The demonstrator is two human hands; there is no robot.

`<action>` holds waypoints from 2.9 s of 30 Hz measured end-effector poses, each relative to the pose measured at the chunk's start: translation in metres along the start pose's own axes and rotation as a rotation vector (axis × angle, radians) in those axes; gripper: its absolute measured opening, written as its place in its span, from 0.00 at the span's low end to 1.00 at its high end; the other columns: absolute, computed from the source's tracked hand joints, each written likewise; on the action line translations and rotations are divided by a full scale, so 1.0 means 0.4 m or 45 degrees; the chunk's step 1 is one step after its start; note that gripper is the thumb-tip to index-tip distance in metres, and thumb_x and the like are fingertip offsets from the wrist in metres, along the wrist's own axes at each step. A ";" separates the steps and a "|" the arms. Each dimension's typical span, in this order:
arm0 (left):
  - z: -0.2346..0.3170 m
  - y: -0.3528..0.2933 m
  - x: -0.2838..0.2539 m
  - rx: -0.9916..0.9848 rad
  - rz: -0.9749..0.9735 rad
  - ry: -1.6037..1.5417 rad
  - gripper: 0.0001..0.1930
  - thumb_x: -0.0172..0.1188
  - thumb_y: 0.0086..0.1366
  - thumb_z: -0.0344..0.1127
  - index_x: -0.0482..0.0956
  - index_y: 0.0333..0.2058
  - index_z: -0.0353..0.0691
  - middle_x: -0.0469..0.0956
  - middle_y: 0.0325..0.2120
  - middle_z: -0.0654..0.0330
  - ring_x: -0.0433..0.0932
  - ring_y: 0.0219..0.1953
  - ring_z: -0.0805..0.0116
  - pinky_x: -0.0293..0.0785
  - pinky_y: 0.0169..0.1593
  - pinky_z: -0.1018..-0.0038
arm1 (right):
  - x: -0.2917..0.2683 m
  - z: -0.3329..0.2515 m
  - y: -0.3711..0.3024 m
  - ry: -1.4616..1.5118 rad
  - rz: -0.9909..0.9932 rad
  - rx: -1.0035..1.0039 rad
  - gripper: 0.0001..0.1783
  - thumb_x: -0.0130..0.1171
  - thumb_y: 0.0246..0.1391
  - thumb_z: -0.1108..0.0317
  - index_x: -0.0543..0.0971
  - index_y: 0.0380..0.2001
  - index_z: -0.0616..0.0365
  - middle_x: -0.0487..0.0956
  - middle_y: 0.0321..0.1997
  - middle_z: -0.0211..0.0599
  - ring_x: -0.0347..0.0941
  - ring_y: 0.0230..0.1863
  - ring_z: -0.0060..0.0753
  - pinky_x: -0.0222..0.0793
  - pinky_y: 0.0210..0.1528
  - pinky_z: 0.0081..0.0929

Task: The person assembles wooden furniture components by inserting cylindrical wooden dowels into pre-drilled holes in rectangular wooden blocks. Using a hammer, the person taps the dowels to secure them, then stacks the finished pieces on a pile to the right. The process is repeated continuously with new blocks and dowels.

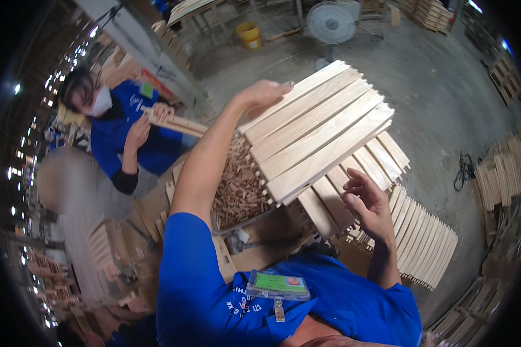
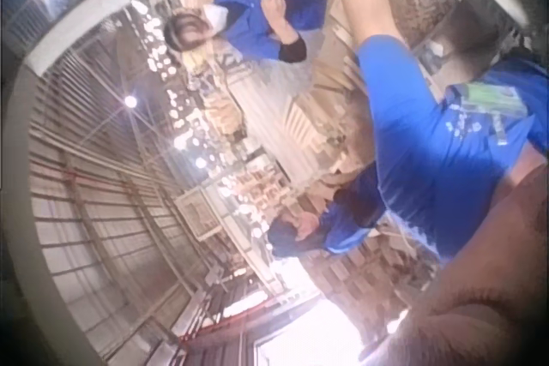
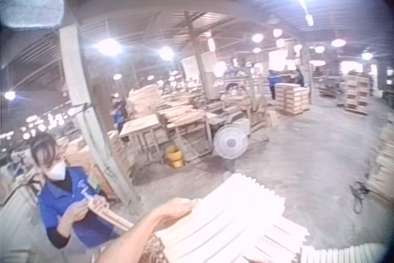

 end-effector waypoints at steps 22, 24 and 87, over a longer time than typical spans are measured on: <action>-0.786 -1.366 0.552 -1.162 1.408 -0.075 0.18 0.66 0.67 0.44 0.85 0.48 0.37 0.86 0.44 0.47 0.85 0.47 0.47 0.80 0.51 0.59 | 0.574 0.430 -0.118 -1.530 -1.472 -0.240 0.31 0.66 0.61 0.57 0.75 0.64 0.58 0.78 0.54 0.55 0.78 0.55 0.62 0.76 0.57 0.51; -0.840 -1.429 0.560 -1.273 1.444 -0.050 0.18 0.66 0.67 0.45 0.85 0.48 0.37 0.86 0.45 0.47 0.85 0.48 0.47 0.80 0.52 0.58 | 0.603 0.448 -0.123 -1.505 -1.511 -0.203 0.31 0.66 0.61 0.56 0.75 0.64 0.58 0.78 0.55 0.55 0.78 0.56 0.62 0.75 0.58 0.50; -0.932 -1.378 0.484 -1.831 0.786 -0.122 0.54 0.70 0.56 0.54 0.53 0.76 0.42 0.64 0.70 0.39 0.70 0.69 0.41 0.70 0.68 0.50 | 0.603 0.634 -0.067 -1.259 -1.164 -0.212 0.29 0.71 0.56 0.59 0.81 0.57 0.64 0.83 0.40 0.53 0.82 0.42 0.55 0.78 0.47 0.45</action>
Point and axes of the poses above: each hand's wrist, its own y-axis towards the middle knuckle, its own x-axis out of the palm, z = x × y, the point moved 3 cm from there along y, towards the middle knuckle
